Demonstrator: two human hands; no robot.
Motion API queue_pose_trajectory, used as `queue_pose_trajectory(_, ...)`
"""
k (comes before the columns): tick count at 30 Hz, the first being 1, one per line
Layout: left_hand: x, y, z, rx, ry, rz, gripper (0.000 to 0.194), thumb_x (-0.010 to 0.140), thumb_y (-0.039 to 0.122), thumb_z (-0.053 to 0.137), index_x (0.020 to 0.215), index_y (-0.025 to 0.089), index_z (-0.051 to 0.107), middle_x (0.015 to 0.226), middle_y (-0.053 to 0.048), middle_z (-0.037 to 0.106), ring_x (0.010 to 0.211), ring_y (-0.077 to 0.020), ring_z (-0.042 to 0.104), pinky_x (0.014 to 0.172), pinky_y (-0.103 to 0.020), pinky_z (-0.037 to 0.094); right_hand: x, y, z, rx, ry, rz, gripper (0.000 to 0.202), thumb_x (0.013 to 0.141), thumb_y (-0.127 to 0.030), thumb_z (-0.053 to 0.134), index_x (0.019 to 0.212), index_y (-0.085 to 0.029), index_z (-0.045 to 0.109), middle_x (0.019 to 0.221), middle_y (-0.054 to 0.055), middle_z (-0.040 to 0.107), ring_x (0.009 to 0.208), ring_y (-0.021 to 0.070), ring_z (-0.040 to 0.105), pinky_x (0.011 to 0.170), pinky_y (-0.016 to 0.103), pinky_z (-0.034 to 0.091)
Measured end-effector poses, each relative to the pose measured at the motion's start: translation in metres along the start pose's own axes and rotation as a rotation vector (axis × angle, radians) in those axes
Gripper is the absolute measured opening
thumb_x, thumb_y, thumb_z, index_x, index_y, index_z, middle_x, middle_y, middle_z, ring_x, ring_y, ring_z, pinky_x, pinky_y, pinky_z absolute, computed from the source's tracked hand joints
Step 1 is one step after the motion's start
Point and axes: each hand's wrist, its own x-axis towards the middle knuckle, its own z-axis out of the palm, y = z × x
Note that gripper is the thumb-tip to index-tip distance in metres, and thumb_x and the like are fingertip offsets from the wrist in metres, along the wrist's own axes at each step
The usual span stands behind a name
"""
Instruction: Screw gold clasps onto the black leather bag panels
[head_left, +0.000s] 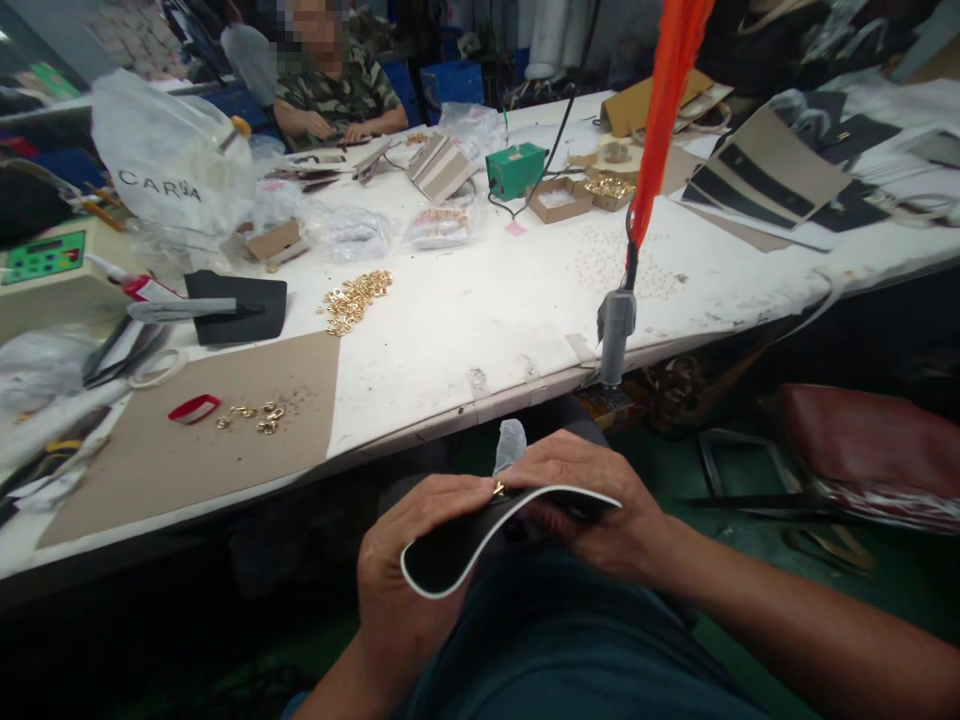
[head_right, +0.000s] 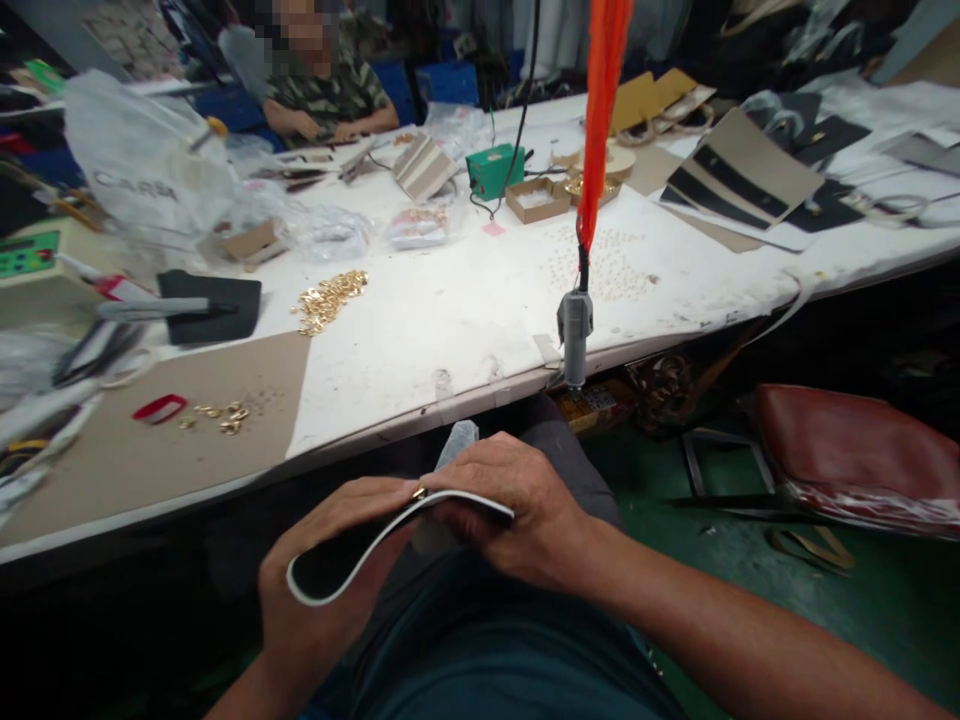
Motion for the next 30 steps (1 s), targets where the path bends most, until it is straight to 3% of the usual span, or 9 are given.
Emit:
queue_pose_trajectory(2, 0.006, -0.007, 0.004, -0.041, 0.021, -0.172, 0.017, 0.088, 0.014, 0.077, 0.101, 0.026, 0.081, 0.1, -0.001, 0.081, 0.09, -0.0181, 0.076, 0.083, -0.029, 0.061, 0.005, 0.005, 0.002, 0.085, 0.002, 0.261, 0.009, 0.098, -0.023, 0.071, 0.104, -0.019, 0.076, 0.093, 0.003, 0.077, 0.081, 0.0165, 0.07, 0.075, 0.027, 0.053)
queue_pose_trajectory(4, 0.017, -0.019, 0.005, -0.088, 0.008, -0.352, 0.006, 0.088, 0.022, 0.078, 0.093, 0.024, 0.082, 0.092, 0.0, 0.081, 0.083, -0.0176, 0.075, 0.077, -0.026, 0.059, 0.013, 0.015, 0.003, 0.195, -0.022, 0.522, 0.012, 0.096, -0.03, 0.072, 0.096, -0.018, 0.076, 0.086, 0.001, 0.075, 0.074, 0.0153, 0.068, 0.066, 0.024, 0.051)
queue_pose_trajectory(8, 0.051, -0.055, 0.002, -0.135, -0.034, -0.602, 0.017, 0.081, 0.034, 0.082, 0.088, 0.018, 0.081, 0.083, -0.002, 0.08, 0.076, -0.0194, 0.072, 0.069, -0.028, 0.055, 0.044, 0.045, 0.002, 0.197, -0.067, 0.773, 0.022, 0.091, -0.037, 0.074, 0.094, -0.016, 0.079, 0.086, 0.002, 0.077, 0.078, 0.019, 0.07, 0.067, 0.025, 0.052)
queue_pose_trajectory(14, 0.105, -0.114, 0.0, -0.286, 0.004, -0.727, 0.033, 0.069, 0.031, 0.086, 0.097, 0.015, 0.08, 0.098, -0.007, 0.083, 0.088, -0.0249, 0.076, 0.078, -0.033, 0.058, 0.096, 0.098, 0.005, 0.022, -0.063, 0.911, 0.018, 0.086, -0.03, 0.078, 0.093, -0.014, 0.079, 0.094, 0.007, 0.08, 0.087, 0.0239, 0.074, 0.071, 0.027, 0.054)
queue_pose_trajectory(19, 0.13, -0.147, 0.002, -0.293, -0.002, -0.756, 0.034, 0.065, 0.025, 0.085, 0.097, 0.016, 0.077, 0.096, -0.007, 0.083, 0.087, -0.0256, 0.076, 0.075, -0.033, 0.059, 0.117, 0.131, 0.009, -0.041, -0.077, 0.963, 0.022, 0.086, -0.03, 0.08, 0.099, -0.013, 0.08, 0.1, 0.008, 0.081, 0.092, 0.0256, 0.075, 0.074, 0.028, 0.055)
queue_pose_trajectory(24, 0.142, -0.167, 0.006, -0.287, -0.04, -0.791, 0.035, 0.063, 0.023, 0.081, 0.097, 0.016, 0.076, 0.092, -0.007, 0.082, 0.082, -0.0261, 0.076, 0.07, -0.034, 0.061, 0.13, 0.149, 0.012, -0.163, -0.137, 1.041, 0.019, 0.085, -0.027, 0.081, 0.097, -0.012, 0.081, 0.099, 0.01, 0.081, 0.091, 0.0258, 0.075, 0.073, 0.029, 0.055)
queue_pose_trajectory(30, 0.15, -0.173, 0.007, -0.159, -0.111, -0.794, 0.03, 0.063, 0.025, 0.08, 0.092, 0.016, 0.075, 0.084, -0.007, 0.079, 0.075, -0.0266, 0.075, 0.061, -0.033, 0.058, 0.136, 0.162, 0.016, -0.281, -0.144, 1.116, 0.025, 0.079, -0.031, 0.084, 0.094, -0.011, 0.08, 0.093, 0.011, 0.08, 0.08, 0.0238, 0.073, 0.066, 0.029, 0.053)
